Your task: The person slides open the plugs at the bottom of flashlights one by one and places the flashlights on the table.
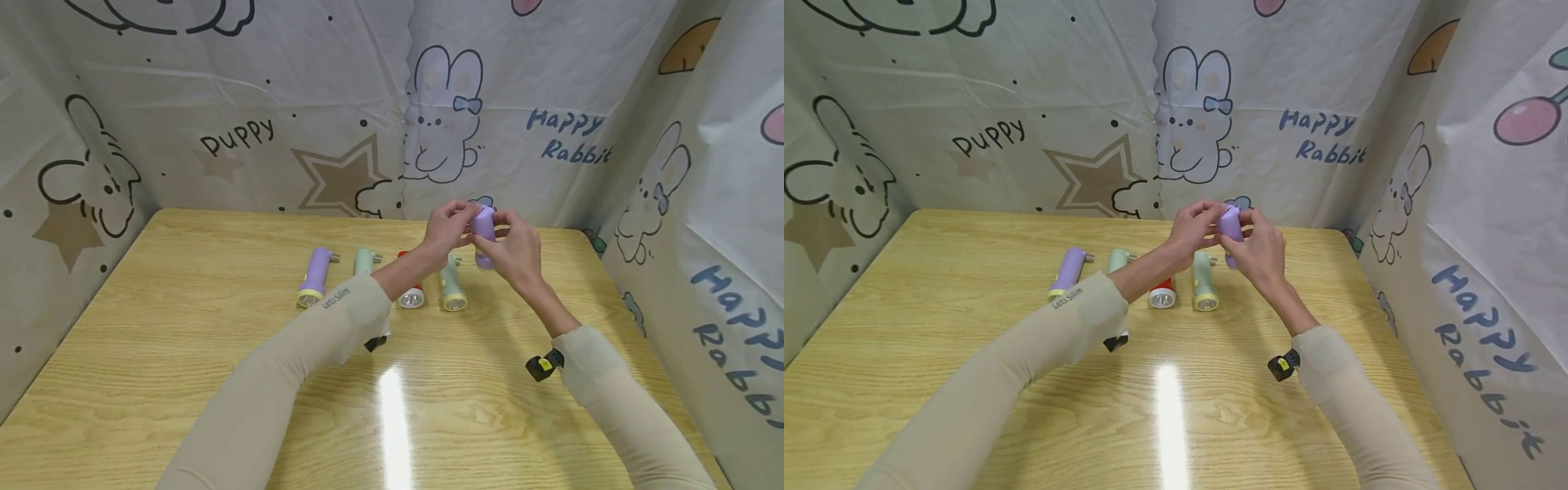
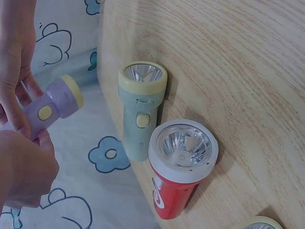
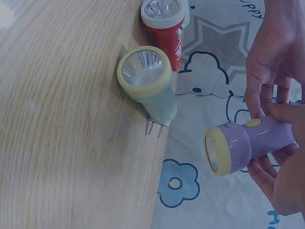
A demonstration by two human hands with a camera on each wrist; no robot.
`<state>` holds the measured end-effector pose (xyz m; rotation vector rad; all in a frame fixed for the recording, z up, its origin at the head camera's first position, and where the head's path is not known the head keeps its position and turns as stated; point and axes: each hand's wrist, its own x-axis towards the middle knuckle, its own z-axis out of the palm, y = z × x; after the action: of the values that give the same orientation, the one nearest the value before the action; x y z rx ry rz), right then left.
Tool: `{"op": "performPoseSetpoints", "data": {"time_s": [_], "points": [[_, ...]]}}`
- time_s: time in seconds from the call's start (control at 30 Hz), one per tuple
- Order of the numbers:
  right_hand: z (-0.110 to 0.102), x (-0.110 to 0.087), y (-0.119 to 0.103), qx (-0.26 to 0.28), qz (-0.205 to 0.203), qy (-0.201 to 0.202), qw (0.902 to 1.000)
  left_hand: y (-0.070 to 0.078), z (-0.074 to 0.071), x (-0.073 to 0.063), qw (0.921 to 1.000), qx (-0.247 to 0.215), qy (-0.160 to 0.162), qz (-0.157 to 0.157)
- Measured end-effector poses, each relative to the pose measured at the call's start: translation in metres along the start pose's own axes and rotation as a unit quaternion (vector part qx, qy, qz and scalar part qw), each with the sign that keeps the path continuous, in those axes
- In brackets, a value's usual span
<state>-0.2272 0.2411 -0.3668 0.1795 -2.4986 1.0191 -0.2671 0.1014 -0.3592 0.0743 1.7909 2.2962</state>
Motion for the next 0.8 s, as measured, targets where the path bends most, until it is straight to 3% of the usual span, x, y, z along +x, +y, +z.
{"op": "performPoseSetpoints", "data": {"time_s": [0.8], "points": [[0.0013,-0.0011,0.0,-0.013,-0.007,-0.001,0.9999,0.0012,0.0003,-0.0012,1.0,0.005,0.003,-0.005]]}}
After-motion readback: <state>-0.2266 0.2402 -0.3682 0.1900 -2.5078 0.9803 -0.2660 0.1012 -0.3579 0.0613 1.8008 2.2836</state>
